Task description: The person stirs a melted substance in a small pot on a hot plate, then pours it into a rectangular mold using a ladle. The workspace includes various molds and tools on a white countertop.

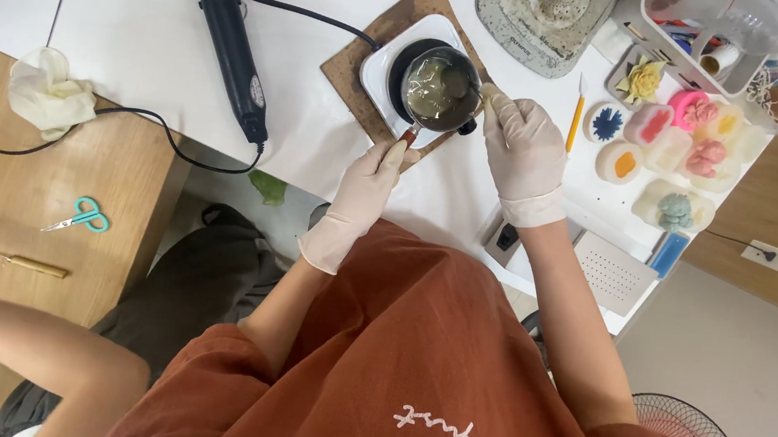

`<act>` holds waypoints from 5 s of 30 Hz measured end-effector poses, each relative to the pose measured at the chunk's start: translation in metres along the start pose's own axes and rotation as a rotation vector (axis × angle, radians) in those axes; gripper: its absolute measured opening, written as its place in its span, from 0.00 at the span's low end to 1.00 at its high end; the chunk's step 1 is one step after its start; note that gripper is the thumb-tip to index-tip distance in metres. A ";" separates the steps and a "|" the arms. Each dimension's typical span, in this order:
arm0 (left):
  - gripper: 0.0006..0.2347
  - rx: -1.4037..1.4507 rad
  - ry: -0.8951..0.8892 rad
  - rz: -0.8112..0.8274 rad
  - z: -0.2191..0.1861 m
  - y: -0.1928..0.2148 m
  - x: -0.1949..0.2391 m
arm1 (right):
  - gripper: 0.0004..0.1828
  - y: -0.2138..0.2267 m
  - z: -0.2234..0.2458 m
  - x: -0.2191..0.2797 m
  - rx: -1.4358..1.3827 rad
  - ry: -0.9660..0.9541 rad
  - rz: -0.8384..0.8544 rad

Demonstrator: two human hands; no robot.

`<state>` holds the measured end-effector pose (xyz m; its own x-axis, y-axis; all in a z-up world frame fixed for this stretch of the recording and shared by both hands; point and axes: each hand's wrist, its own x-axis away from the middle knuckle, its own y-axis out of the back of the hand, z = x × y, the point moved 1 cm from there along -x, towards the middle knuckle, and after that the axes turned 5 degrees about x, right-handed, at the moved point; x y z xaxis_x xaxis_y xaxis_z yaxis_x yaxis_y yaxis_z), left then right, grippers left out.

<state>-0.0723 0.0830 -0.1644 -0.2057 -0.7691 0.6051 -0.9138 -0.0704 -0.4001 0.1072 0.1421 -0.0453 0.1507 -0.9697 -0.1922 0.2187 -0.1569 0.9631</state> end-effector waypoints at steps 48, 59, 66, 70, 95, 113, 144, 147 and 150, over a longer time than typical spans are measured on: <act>0.39 -0.786 -1.067 -0.259 -0.119 -0.100 0.069 | 0.20 0.033 -0.132 0.163 -0.082 -0.843 -0.217; 0.29 -0.739 -0.901 -0.227 -0.114 -0.093 0.047 | 0.24 0.020 -0.145 0.166 0.106 -0.850 -0.066; 0.22 -0.794 -1.042 -0.209 -0.142 -0.098 0.048 | 0.28 0.021 -0.143 0.159 0.161 -0.903 0.076; 0.19 -0.765 -1.107 -0.088 -0.196 -0.110 0.043 | 0.28 0.009 -0.154 0.166 0.165 -0.898 0.039; 0.15 -1.459 -1.955 0.075 -0.327 -0.196 0.281 | 0.27 -0.035 -0.166 0.238 0.156 -0.931 0.078; 0.34 1.011 -0.628 0.060 -0.245 -0.090 0.072 | 0.31 0.025 -0.141 0.163 0.118 -0.957 0.102; 0.26 1.067 -0.797 -0.527 -0.190 0.054 0.145 | 0.36 -0.018 -0.186 0.189 0.244 -0.829 0.127; 0.27 1.054 -0.873 -0.501 -0.170 0.082 0.132 | 0.36 -0.011 -0.177 0.184 0.213 -0.831 0.140; 0.26 1.050 -0.832 -0.537 -0.180 0.071 0.150 | 0.37 -0.018 -0.188 0.190 0.232 -0.794 0.107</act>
<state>-0.2308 0.0771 0.0212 0.6680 -0.6148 0.4193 -0.0637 -0.6087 -0.7909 0.3129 -0.0037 -0.1348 -0.5845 -0.8113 0.0084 0.0241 -0.0070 0.9997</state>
